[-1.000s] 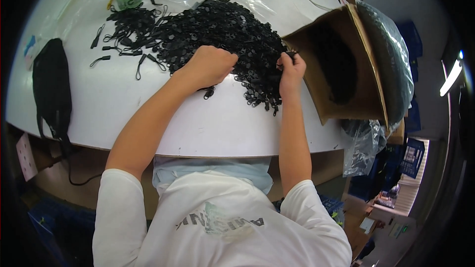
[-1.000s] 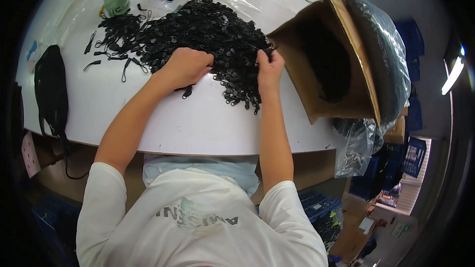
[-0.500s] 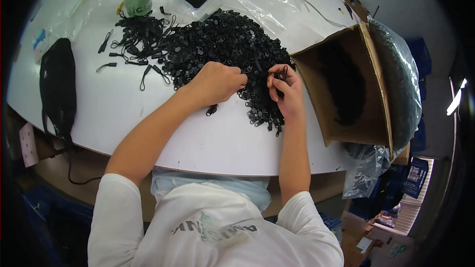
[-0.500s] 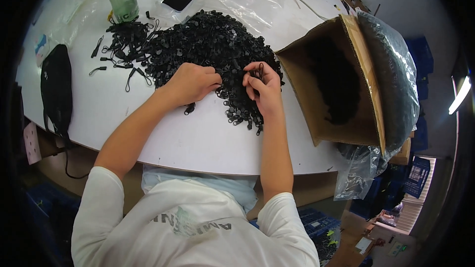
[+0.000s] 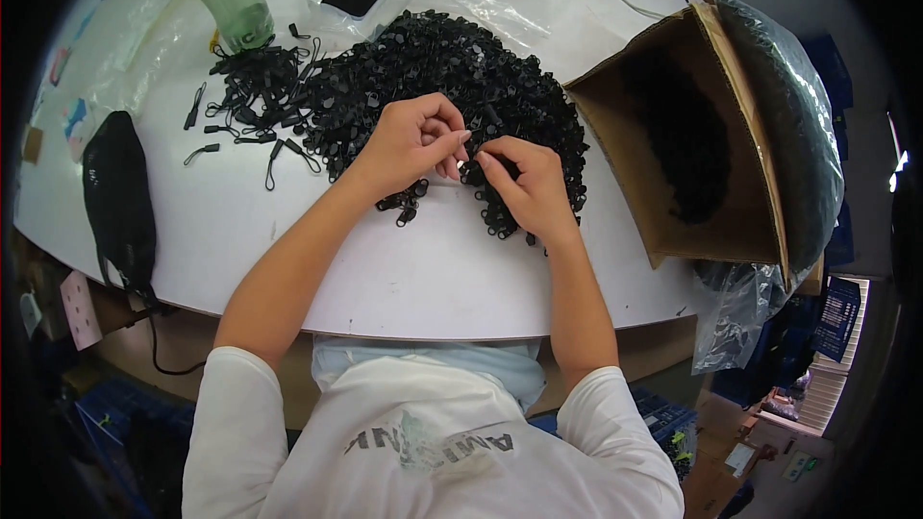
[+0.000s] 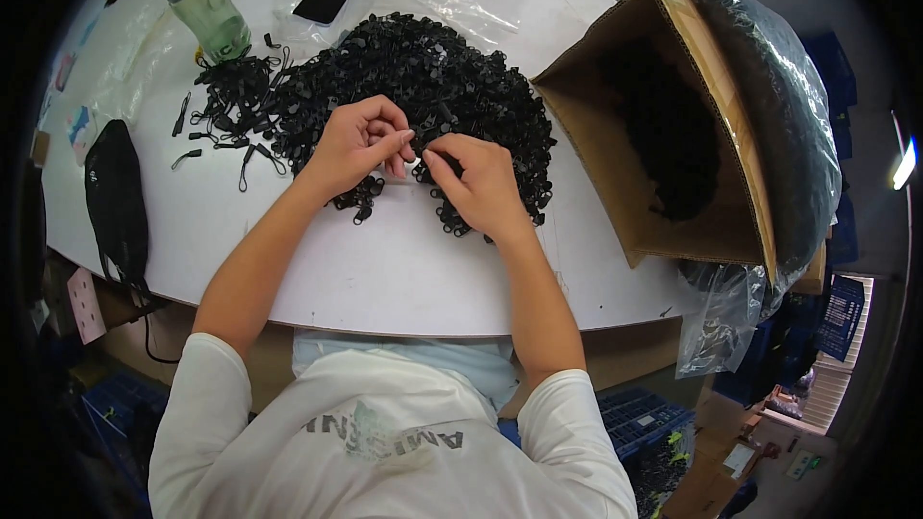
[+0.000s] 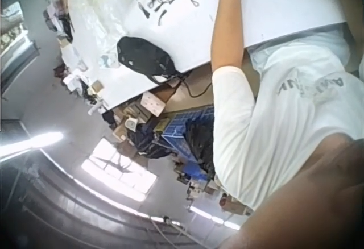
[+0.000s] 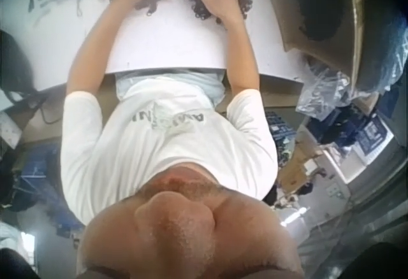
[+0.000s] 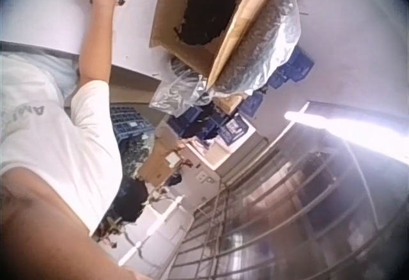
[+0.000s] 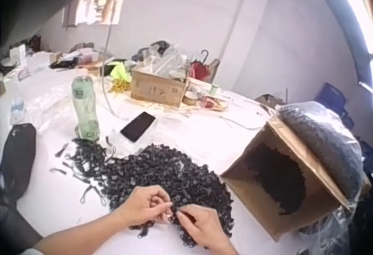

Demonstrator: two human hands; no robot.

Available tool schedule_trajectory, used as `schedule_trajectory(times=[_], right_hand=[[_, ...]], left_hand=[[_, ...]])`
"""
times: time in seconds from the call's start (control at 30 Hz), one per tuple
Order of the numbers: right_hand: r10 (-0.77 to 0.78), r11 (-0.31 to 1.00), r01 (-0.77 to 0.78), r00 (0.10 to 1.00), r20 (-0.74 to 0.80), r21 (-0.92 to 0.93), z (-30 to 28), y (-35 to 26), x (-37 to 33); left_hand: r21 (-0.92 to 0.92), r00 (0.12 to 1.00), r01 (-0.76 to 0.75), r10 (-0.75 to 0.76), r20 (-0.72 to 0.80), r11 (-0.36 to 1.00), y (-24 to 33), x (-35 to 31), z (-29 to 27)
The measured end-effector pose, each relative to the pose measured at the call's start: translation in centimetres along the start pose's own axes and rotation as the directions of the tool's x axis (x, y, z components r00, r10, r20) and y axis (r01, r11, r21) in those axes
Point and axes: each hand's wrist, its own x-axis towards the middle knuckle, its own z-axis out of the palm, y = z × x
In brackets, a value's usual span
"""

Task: The recorder is sitting at a workbench, sorting and assembling small black plastic components, likely lanyard or bag clips.

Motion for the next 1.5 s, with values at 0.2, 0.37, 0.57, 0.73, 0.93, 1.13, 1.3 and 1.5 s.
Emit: schedule_trajectory(times=[0.2, 0.37, 0.57, 0.73, 0.93, 1.13, 1.3, 1.5], right_hand=[[-0.101, 0.987, 0.082, 0.986, -0.134, -0.139, 1.0, -0.5, -0.1], [-0.243, 0.911, 0.157, 0.951, -0.189, -0.38, 1.2, 0.3, -0.2], [-0.259, 0.944, 0.186, 0.93, -0.26, -0.274, 1.3, 0.6, 0.0], [-0.32, 0.909, 0.263, 0.938, -0.136, -0.324, 0.8, 1.1, -0.1], [-0.244, 0.952, 0.22, 0.965, -0.093, -0.212, 0.5, 0.2, -0.4], [-0.229, 0.973, 0.226, 0.967, 0.112, 0.039, -0.4, 0.8, -0.3], [-0.19, 0.961, 0.131, 0.952, 0.239, 0.242, -1.3, 0.6, -0.2], [-0.115, 0.957, 0.022, 0.943, 0.311, 0.289, -1.3, 0.0, -0.2]], left_hand=[[0.045, 1.0, 0.0, 0.0, 0.007, 0.999, 0.1, 0.0, -0.3], [0.116, 1.0, 0.014, -0.014, 0.005, 0.993, 0.2, -0.2, -0.1], [0.223, 0.999, -0.049, 0.043, 0.032, 0.974, 0.1, -0.2, -0.3], [0.274, 0.994, -0.082, 0.057, 0.098, 0.958, 0.3, -0.1, -0.7], [0.326, 0.963, -0.177, 0.094, 0.254, 0.929, 0.4, -0.1, -1.3], [0.264, 0.895, -0.354, 0.242, 0.375, 0.897, 0.2, 0.3, -1.6], [0.233, 0.891, -0.304, 0.19, 0.412, 0.924, 0.8, 0.1, -1.4], [0.354, 0.815, -0.57, 0.456, 0.358, 0.741, 1.1, -0.3, -0.2]])
